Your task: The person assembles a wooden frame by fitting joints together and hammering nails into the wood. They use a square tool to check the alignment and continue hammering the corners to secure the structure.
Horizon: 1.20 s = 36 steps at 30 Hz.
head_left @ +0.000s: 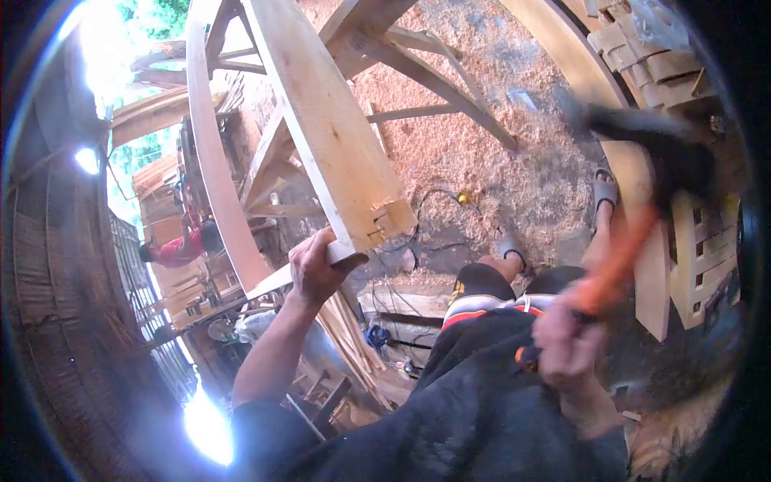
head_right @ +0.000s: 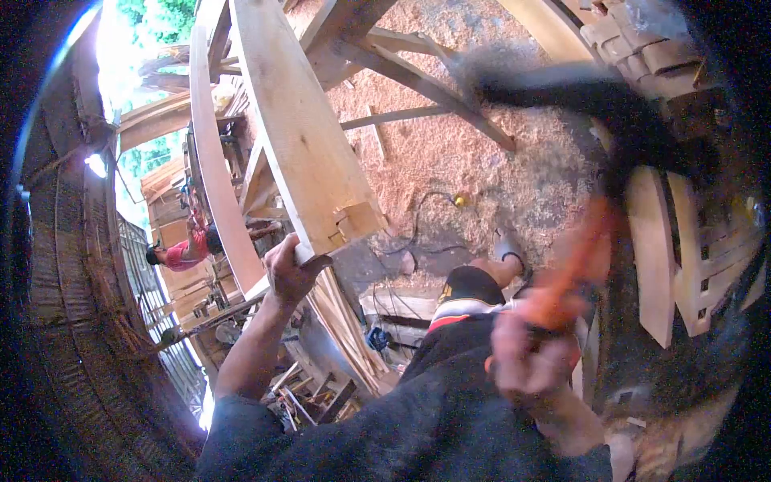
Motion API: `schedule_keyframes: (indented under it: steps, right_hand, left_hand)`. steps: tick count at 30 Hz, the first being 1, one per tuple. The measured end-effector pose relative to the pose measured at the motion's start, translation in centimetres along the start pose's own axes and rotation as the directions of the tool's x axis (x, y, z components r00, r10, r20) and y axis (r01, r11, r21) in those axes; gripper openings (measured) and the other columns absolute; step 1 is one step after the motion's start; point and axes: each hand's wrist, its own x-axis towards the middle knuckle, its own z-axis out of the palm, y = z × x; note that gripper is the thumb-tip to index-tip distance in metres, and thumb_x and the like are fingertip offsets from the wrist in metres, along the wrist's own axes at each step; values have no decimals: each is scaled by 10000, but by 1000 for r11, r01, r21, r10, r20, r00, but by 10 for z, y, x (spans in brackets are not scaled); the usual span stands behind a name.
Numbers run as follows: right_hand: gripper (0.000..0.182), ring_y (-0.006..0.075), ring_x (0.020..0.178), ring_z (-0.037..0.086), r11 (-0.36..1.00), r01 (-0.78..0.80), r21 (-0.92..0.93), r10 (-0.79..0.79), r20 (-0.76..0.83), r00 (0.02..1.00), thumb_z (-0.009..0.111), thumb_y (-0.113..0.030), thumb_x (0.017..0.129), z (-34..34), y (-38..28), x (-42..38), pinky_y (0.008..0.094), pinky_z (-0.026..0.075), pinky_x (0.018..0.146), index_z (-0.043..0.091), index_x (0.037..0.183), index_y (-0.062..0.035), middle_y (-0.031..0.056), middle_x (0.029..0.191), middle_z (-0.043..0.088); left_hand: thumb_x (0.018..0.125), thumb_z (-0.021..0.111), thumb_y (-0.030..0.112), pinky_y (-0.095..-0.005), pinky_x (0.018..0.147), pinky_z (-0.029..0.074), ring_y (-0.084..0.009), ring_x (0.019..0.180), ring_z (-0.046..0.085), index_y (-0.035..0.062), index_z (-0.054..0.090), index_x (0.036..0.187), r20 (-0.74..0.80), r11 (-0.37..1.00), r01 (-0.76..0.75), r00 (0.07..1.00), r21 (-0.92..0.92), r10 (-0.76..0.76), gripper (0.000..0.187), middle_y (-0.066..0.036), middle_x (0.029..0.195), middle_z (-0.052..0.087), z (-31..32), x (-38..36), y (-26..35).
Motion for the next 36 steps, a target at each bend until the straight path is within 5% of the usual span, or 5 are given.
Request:
schedule_keyframes:
  steps: [4,6,11,18,36]
  right_hand:
    - [250,252,659,594,573,326,-752,-67,353,933,692,-176,859,-26,27,18,344,500,563,555,1041,-75,83,786,594]
    - [318,404,834,669,-608,352,-712,39,415,909,683,-155,863,-5,61,28,436,526,648,538,1126,-50,215,918,630]
    - [234,133,534,484,117,672,-731,-172,652,739,594,-304,952,28,34,5,280,422,491,485,832,-136,4,624,484]
    - [318,197,545,615,-567,456,-686,71,511,857,638,-133,884,-8,67,37,354,490,489,505,1160,-45,79,645,576]
    - [234,145,428,404,-93,691,-717,-462,645,608,542,-288,943,32,59,-3,274,419,447,475,804,-112,1,536,384]
  left_hand:
    - [651,888,392,-374,607,543,-292,679,691,45,639,939,-21,999,-30,999,-33,30,516,-133,796,698,3,-1,-4]
    - [649,891,371,-374,611,543,-294,681,692,41,644,956,-18,999,-23,1000,-32,22,514,-136,801,699,2,-2,-1]
    - [648,895,334,-375,626,548,-307,705,698,35,640,957,-15,998,-20,1000,-65,19,501,-144,813,700,4,-3,-5]
    - [642,900,301,-367,625,549,-305,700,699,37,639,933,-12,999,-9,1000,-48,8,472,-148,814,703,3,-5,-2]
    - [656,893,325,-363,625,547,-303,710,700,28,646,951,-48,997,-71,996,-42,69,486,-142,820,706,3,-2,-7]
